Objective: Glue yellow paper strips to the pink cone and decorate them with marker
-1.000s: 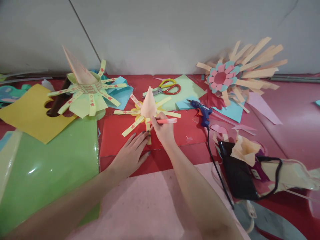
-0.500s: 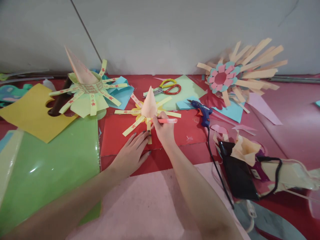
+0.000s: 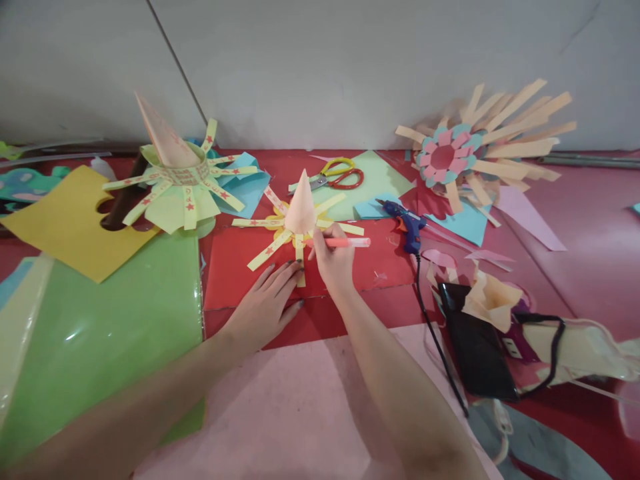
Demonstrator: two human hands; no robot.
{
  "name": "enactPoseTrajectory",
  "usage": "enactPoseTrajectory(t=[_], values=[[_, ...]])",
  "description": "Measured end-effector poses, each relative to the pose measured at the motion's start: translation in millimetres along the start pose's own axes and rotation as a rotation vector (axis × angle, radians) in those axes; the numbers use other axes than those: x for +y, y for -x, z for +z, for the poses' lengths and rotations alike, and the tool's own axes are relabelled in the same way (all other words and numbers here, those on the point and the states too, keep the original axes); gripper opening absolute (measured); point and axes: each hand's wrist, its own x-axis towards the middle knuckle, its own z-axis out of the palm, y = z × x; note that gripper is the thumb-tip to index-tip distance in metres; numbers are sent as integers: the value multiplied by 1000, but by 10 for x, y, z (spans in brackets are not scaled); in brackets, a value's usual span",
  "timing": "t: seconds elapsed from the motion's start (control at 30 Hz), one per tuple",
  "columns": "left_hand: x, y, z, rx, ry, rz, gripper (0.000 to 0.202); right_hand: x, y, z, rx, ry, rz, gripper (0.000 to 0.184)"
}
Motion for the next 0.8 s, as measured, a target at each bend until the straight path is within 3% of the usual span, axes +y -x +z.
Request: enactPoseTrajectory(t=[0.3, 0.8], values=[[0, 4, -6, 15, 10, 14, 43, 47, 80, -74, 60, -114, 68, 30], [30, 8, -25, 49, -20, 45, 35, 21, 64, -85, -148, 50, 50, 37]])
